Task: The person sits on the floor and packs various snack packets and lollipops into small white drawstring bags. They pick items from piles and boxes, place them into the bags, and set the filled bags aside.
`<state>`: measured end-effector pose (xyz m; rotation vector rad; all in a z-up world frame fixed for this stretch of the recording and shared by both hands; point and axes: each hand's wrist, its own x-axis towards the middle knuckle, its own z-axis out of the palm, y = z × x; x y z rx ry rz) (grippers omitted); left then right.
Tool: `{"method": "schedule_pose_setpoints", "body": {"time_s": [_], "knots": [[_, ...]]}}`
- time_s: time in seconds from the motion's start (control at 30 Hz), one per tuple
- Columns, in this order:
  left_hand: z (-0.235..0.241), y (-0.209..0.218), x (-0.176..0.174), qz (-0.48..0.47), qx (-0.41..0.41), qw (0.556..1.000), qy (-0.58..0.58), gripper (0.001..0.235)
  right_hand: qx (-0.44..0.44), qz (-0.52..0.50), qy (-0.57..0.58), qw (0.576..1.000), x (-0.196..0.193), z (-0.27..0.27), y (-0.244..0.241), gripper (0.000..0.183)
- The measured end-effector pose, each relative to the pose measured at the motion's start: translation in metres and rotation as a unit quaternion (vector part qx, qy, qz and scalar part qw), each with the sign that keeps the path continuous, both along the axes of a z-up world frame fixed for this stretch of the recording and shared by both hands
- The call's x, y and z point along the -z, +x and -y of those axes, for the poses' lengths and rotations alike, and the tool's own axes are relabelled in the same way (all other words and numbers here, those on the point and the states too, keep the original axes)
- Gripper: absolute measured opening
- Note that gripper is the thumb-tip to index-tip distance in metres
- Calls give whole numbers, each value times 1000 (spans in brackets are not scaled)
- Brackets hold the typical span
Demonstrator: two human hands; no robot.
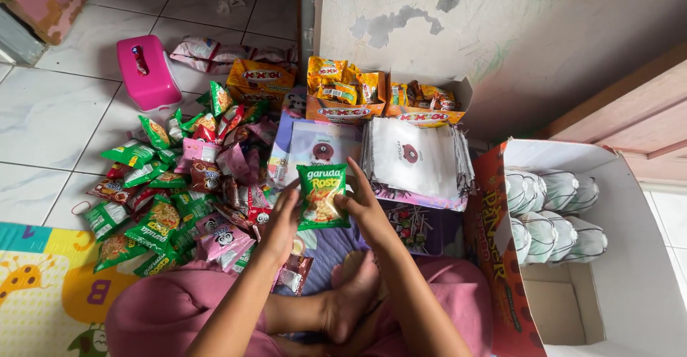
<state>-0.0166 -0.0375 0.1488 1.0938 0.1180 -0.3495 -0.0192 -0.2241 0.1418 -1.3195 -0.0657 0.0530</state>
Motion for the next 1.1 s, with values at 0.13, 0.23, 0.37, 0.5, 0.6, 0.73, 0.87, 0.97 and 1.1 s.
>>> {"method": "schedule_pose_setpoints", "body": {"time_s": [0.13, 0.23, 0.37, 0.5, 0.6, 0.73, 0.87, 0.97, 1.1], "knots": [[15, 6, 36, 43, 51, 990, 125, 88, 15, 9, -59, 998, 0, -1, -8, 72], [24, 7, 46, 90, 35, 990, 107, 74, 85, 15, -56, 995, 8, -5, -9, 56], [24, 4, 42, 134, 34, 960, 242, 61, 160, 22, -102, 982, 48, 2, 0, 29], [28, 0, 24, 147, 17, 944, 296, 59, 224, 39, -101, 969, 35, -11, -5, 15], [30, -10, -32, 162, 40, 958, 232, 69, 244, 35, -80, 966, 6, -22, -10, 14], [32, -6, 1, 166, 76, 956, 231, 68, 259, 27, -55, 964, 0, -22, -13, 13], [28, 1, 22, 169, 96, 940, 281, 47, 179, 29, -9, 983, 0, 1, -3, 32], [23, -4, -7, 168, 135, 935, 283, 45, 35, 10, 17, 999, -23, 19, -1, 70], [22, -4, -22, 140, 147, 946, 253, 41, 23, -67, 51, 996, -3, 27, 11, 39]]}}
